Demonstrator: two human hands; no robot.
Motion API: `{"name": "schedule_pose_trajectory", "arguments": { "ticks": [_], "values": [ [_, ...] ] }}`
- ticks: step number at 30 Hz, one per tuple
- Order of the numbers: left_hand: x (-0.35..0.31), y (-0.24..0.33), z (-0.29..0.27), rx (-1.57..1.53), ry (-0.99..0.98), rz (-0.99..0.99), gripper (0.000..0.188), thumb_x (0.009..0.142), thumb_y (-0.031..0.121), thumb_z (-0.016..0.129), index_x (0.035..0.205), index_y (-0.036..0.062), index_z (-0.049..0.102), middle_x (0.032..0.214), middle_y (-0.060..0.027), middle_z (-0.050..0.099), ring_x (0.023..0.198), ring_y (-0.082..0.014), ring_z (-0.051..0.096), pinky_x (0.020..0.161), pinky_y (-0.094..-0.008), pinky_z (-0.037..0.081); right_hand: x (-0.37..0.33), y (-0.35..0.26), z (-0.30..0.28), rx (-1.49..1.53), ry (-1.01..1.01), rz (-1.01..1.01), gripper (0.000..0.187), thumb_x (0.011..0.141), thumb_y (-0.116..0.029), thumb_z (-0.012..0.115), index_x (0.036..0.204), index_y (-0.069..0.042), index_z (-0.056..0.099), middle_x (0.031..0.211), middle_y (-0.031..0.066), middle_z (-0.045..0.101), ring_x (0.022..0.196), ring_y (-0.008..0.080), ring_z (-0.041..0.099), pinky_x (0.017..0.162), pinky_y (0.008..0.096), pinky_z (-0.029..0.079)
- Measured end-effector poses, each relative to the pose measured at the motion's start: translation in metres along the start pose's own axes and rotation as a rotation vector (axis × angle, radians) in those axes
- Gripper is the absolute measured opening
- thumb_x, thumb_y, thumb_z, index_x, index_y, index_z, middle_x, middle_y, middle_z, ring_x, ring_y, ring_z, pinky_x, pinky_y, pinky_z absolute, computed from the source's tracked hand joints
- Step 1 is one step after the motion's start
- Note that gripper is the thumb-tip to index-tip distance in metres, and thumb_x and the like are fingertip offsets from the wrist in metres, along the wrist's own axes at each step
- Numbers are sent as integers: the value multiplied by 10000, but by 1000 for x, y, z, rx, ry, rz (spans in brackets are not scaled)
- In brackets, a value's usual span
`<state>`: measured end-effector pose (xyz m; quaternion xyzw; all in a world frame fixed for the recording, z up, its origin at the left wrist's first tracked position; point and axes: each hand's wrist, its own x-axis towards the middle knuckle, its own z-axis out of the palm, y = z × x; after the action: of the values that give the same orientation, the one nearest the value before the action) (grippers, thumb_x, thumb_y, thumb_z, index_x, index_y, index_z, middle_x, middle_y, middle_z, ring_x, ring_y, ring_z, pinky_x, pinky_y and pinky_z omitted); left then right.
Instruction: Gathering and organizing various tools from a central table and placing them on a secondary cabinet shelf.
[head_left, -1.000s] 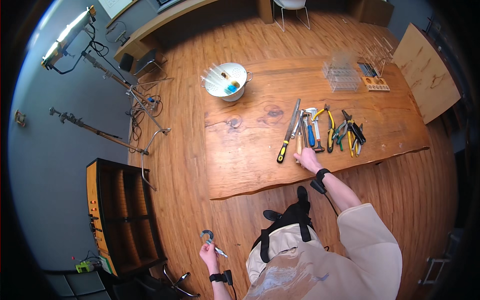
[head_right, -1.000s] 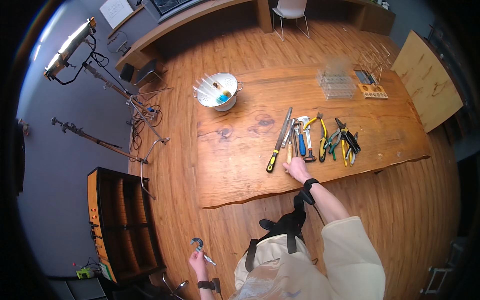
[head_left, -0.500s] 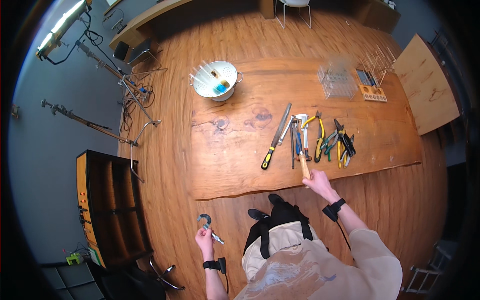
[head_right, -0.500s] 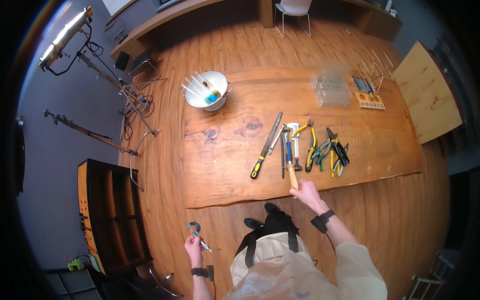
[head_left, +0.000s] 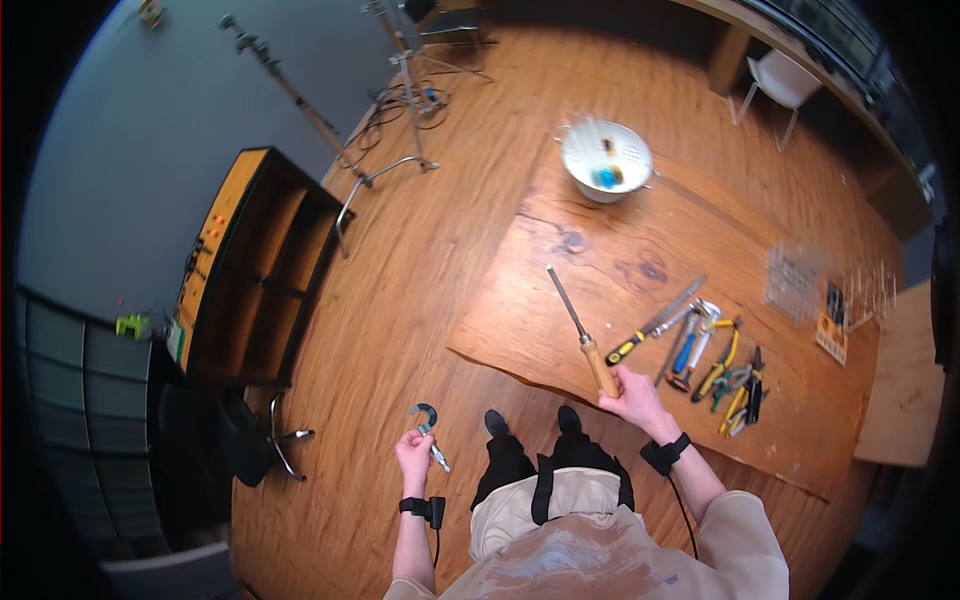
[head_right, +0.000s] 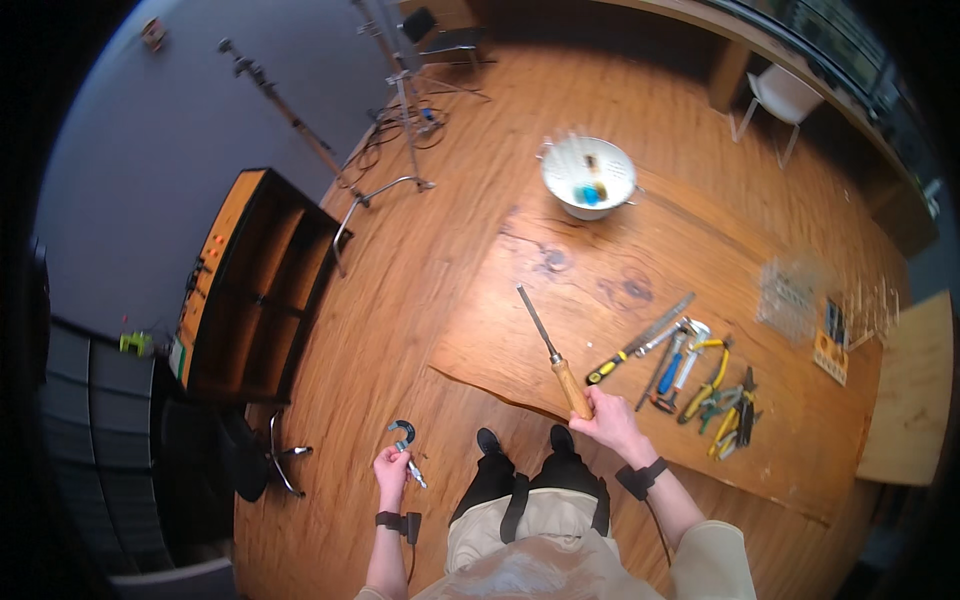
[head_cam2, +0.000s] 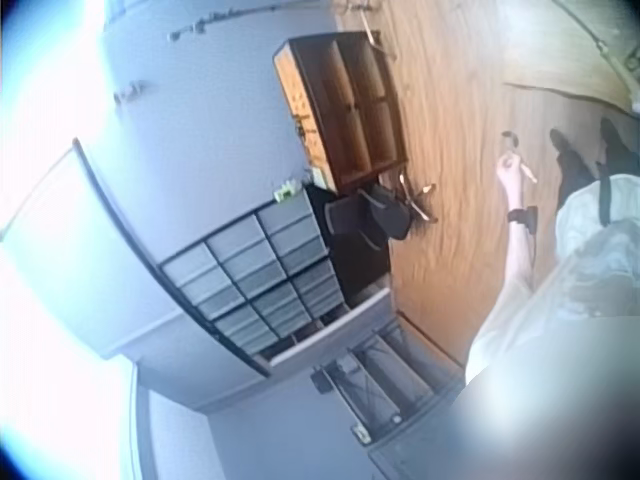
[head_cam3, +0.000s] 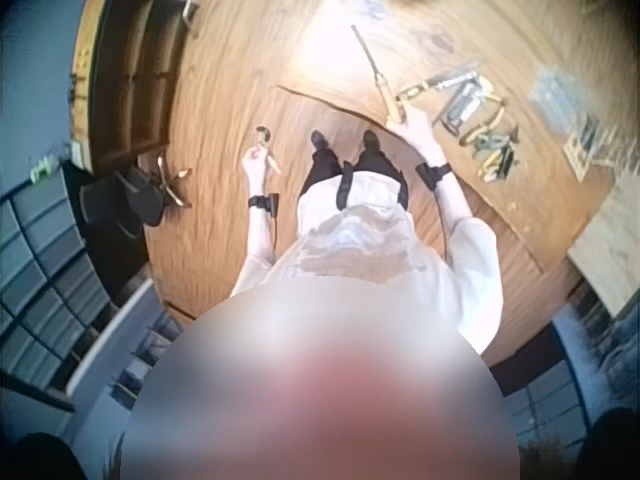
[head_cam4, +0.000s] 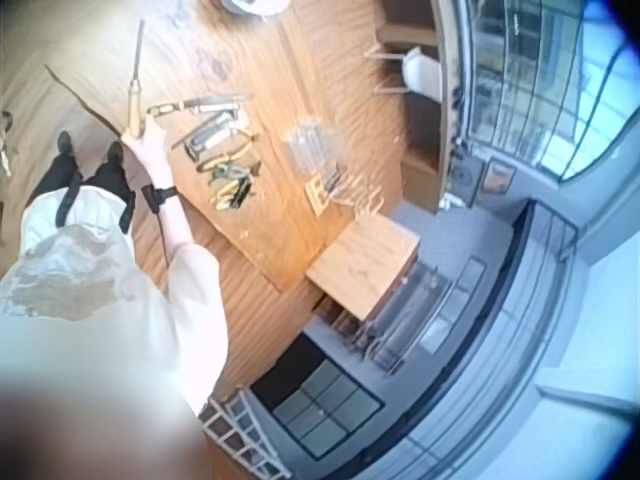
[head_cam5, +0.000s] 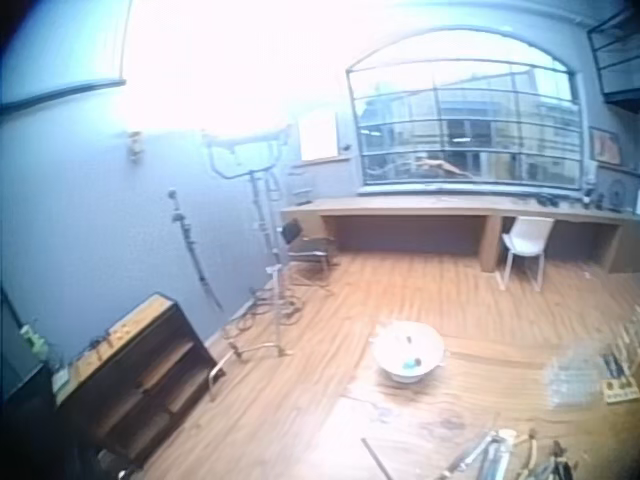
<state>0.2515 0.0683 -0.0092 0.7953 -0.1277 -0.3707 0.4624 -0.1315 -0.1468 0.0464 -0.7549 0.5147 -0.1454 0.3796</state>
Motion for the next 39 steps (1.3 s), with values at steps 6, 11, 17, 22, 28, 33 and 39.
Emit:
{"name": "schedule_pose_trajectory", "arguments": {
  "ticks": [6,11,17,22,28,33,39],
  "values": [
    [23,-19,-66,-119,151,-28,116,792,54,646,832,-9,557,612,-38,600,381,-78,469,325,-217,333,57,-68,64,124,-212,-117,420,732,-350,730,914,-13,559,631,124,593,569,248,609,541,330,484],
    [67,-39,-137,-197,250,-43,112,787,49,646,820,-1,553,582,-27,570,373,-83,465,322,-221,334,105,-150,127,46,-401,-169,479,766,-419,729,927,4,571,660,109,626,582,199,627,560,315,496],
    [118,-49,-232,-251,342,-10,110,773,51,653,792,12,551,564,-16,550,379,-90,470,326,-231,342,156,-253,219,33,-468,-190,446,804,-394,675,954,15,584,695,151,645,638,261,653,595,348,509],
    [166,-61,-300,-271,467,0,121,770,46,654,768,23,535,560,-12,540,400,-91,484,332,-232,346,200,-335,276,53,-417,-267,430,817,-353,662,986,36,593,687,160,640,632,254,660,604,345,514],
    [227,-47,-348,-348,508,-58,124,755,30,648,756,25,524,565,-17,539,405,-95,487,329,-237,343,269,-413,315,33,-481,-255,408,824,-324,656,1020,27,587,691,151,639,628,235,658,599,336,507],
    [291,-16,-378,-383,539,-62,127,740,15,644,751,25,519,562,-8,520,379,-102,468,323,-247,345,350,-454,356,15,-534,-204,423,827,-315,652,1070,20,568,705,145,643,643,230,660,609,343,509],
    [381,42,-425,-327,668,-21,125,736,5,647,759,26,526,593,11,516,461,-75,478,396,-231,367,472,-515,422,-62,-518,-366,408,837,-311,659,1047,23,555,685,115,631,602,198,648,577,317,507]
  ]
}}
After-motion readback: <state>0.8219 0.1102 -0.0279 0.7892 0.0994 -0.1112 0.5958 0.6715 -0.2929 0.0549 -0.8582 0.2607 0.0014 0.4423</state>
